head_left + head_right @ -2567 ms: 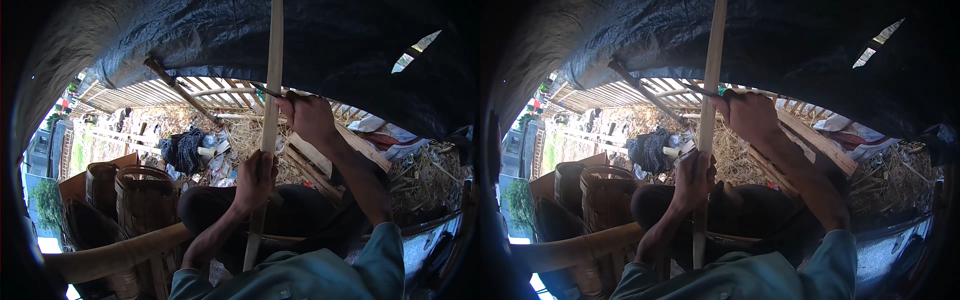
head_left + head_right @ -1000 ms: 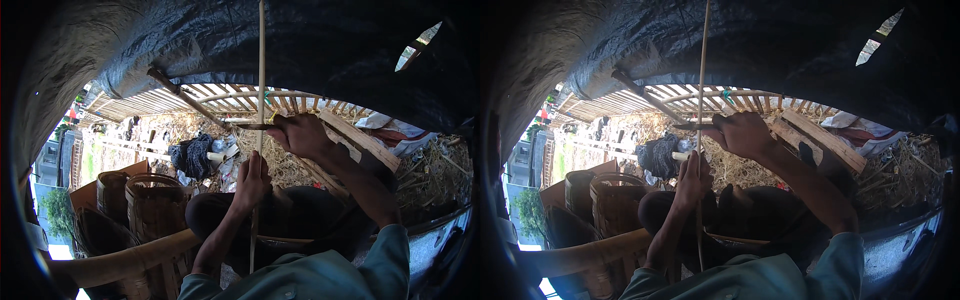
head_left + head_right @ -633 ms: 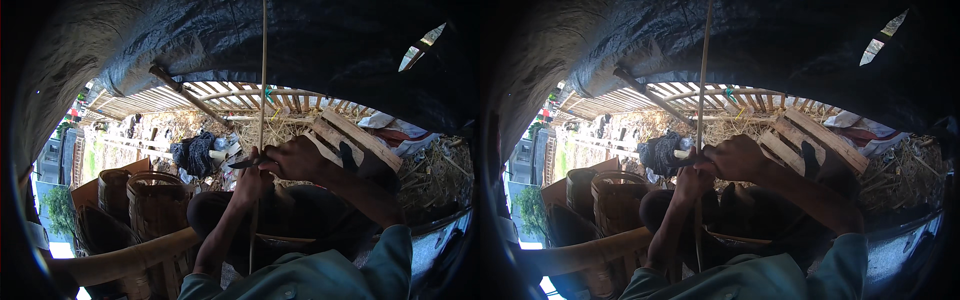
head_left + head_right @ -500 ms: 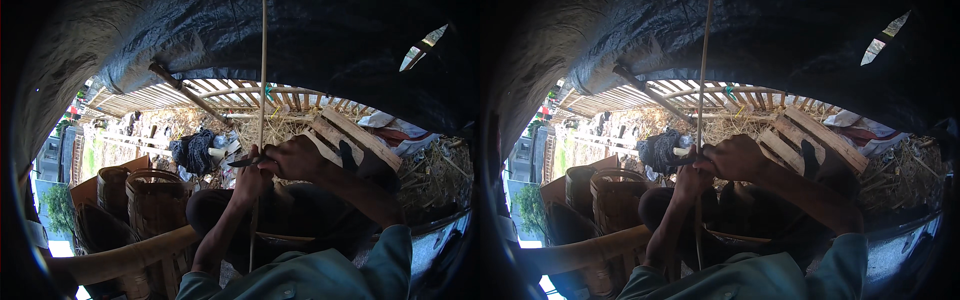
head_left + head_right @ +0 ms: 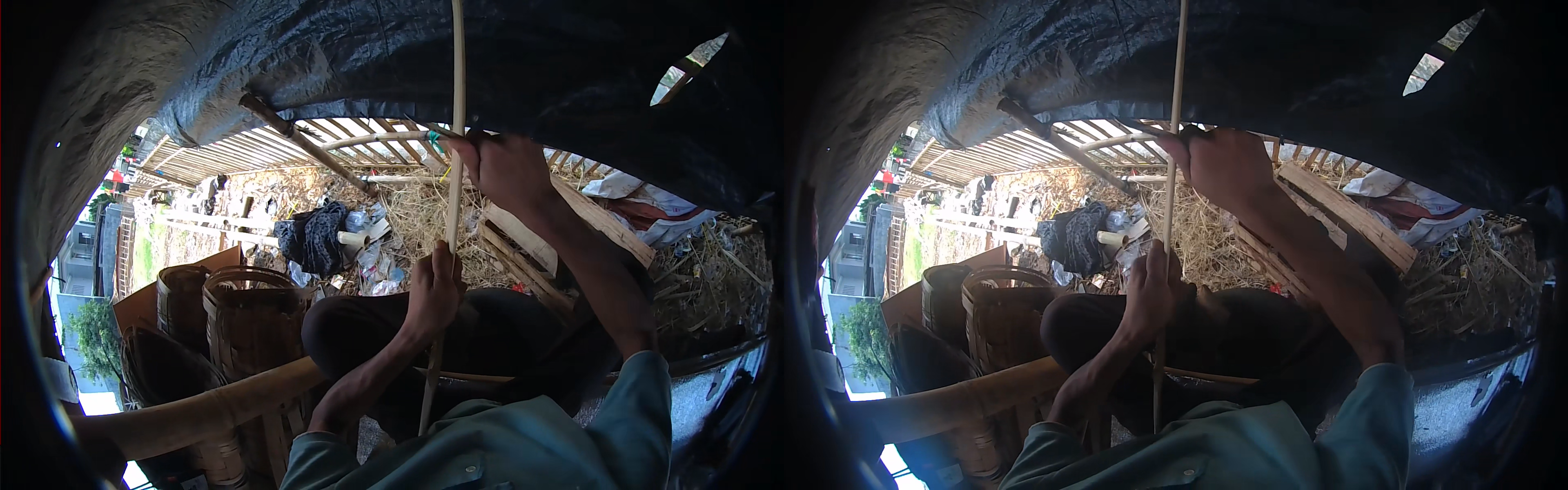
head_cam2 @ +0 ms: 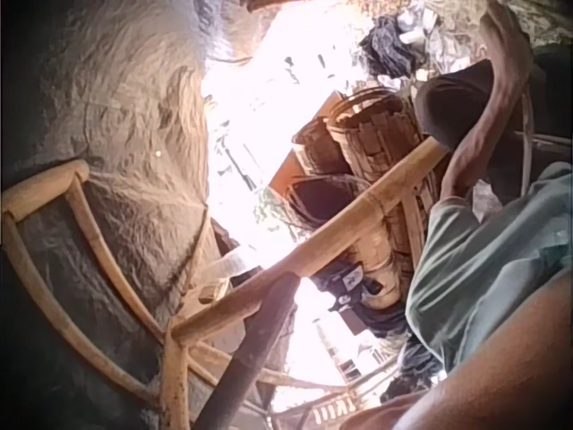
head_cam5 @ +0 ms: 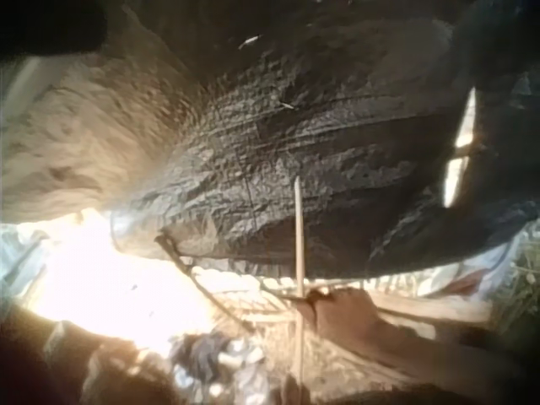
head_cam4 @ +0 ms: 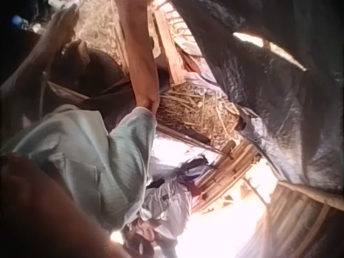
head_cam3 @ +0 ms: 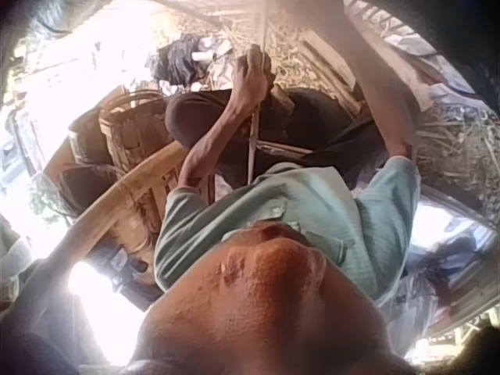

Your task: The person uses a knife to shave and smooth thin layers off a wooden strip by holding it against a vertical wooden pole.

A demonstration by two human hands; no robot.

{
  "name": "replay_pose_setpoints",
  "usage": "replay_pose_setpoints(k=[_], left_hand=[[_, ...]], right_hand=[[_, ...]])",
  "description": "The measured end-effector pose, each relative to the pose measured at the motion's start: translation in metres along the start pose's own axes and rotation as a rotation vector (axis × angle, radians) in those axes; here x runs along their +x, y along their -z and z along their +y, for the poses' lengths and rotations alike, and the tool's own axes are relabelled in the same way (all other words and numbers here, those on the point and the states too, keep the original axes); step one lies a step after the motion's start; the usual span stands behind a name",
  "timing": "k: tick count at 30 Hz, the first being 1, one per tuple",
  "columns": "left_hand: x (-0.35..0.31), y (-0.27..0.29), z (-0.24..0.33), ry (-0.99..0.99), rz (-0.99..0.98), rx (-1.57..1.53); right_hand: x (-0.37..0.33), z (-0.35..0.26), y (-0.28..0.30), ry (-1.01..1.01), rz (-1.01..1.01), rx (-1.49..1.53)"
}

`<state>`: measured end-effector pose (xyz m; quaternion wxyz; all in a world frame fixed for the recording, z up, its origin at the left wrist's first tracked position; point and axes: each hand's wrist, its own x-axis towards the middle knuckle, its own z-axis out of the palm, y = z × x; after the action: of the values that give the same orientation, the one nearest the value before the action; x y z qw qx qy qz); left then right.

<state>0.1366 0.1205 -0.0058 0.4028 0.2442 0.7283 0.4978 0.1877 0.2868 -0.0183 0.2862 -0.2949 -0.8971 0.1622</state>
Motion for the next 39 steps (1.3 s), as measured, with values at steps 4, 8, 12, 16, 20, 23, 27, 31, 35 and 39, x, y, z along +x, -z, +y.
replay_pose_setpoints(k=[4, 8, 12, 16, 20, 23, 27, 31, 35, 39], left_hand=[[0.017, 0.012, -0.007, 0.061, 0.005, -0.128], [0.016, 0.018, -0.016, -0.079, -0.050, 0.082], [0.029, 0.035, -0.055, -0.090, -0.027, 0.250], [0.030, 0.029, -0.049, -0.251, 0.024, 0.209], [0.021, 0.023, -0.014, -0.060, 0.011, 0.164], [0.014, 0.017, -0.009, -0.216, 0.114, 0.272], [0.016, 0.020, -0.012, -0.367, 0.157, 0.429], [0.016, 0.022, -0.004, -0.384, 0.178, 0.447], [0.012, 0.017, -0.015, -0.581, 0.230, 0.572], [0.006, 0.014, -0.006, -0.214, 0.076, 0.251]], right_hand=[[-0.004, 0.004, -0.006, 0.059, 0.076, 0.008], [-0.006, 0.015, -0.003, 0.048, -0.077, 0.074], [-0.021, 0.007, -0.001, 0.116, -0.098, 0.140], [-0.042, -0.009, -0.004, 0.243, -0.198, 0.254], [-0.044, -0.013, -0.008, 0.247, -0.195, 0.223], [-0.040, -0.018, -0.003, 0.239, -0.219, 0.132], [-0.038, -0.018, -0.007, 0.263, -0.196, 0.049], [-0.033, -0.016, -0.017, 0.285, -0.151, 0.087], [-0.005, -0.004, -0.014, 0.100, 0.041, -0.076], [0.019, 0.018, 0.005, 0.073, 0.093, 0.010]])
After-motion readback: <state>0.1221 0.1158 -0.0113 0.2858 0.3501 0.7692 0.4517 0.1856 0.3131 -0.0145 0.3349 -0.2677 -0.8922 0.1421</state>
